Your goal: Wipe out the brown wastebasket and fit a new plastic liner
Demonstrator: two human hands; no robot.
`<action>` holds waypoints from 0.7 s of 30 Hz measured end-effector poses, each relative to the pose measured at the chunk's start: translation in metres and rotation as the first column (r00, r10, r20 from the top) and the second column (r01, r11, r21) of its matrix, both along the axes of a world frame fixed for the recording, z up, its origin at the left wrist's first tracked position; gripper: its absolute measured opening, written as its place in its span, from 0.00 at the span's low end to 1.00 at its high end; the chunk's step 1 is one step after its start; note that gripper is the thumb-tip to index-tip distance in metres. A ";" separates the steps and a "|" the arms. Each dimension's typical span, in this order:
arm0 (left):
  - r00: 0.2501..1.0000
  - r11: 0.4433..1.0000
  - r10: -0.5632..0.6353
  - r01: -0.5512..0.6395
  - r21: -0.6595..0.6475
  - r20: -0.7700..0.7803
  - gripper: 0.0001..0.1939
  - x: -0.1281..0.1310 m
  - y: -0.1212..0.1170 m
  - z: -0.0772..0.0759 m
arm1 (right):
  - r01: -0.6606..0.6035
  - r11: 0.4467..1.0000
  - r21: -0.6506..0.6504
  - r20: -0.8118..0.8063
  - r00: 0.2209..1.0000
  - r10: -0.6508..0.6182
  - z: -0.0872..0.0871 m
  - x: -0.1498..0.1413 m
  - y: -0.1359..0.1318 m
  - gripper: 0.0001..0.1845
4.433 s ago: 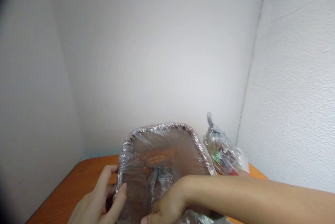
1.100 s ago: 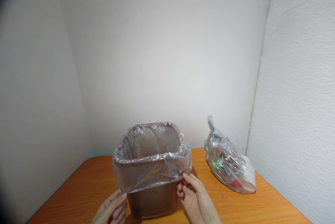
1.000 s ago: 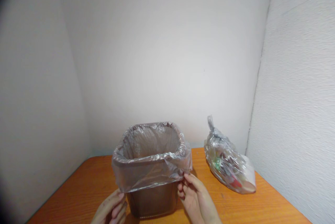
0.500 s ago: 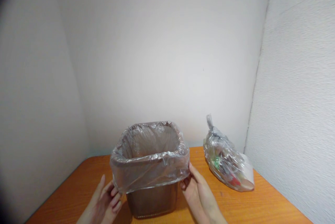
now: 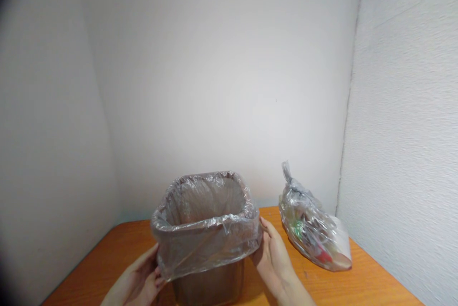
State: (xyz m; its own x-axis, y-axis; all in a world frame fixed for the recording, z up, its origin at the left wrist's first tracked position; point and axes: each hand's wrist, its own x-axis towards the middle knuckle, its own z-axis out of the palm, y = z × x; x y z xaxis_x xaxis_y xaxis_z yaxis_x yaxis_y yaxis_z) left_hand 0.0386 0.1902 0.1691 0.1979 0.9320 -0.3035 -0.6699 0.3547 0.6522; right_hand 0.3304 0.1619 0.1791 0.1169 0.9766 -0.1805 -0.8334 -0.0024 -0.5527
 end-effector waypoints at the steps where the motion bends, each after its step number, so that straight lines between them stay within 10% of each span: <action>1: 1.000 1.000 -0.002 0.002 -0.002 -0.005 0.09 -0.001 0.001 -0.002 | -0.002 1.000 -0.004 0.017 1.000 0.002 -0.001 0.000 0.001 0.06; 8: 0.995 0.990 -0.092 0.087 0.112 0.041 0.04 -0.007 0.008 -0.019 | 0.024 0.999 -0.024 0.099 0.995 -0.022 -0.014 -0.002 0.011 0.06; 11: 0.987 0.991 0.059 -0.040 0.125 -0.149 0.06 -0.019 0.017 -0.016 | -0.012 1.000 -0.008 0.155 0.988 0.013 -0.021 0.009 0.012 0.12; 15: 0.728 0.894 0.437 -0.288 0.343 -0.529 0.22 -0.049 0.029 0.007 | 0.179 0.984 -0.011 0.453 0.878 -0.155 -0.022 0.041 0.015 0.27; 21: 0.495 0.833 0.511 -0.081 0.548 -0.703 0.32 -0.049 0.029 0.068 | 0.245 0.945 0.216 0.693 0.644 -0.325 0.021 0.060 0.020 0.33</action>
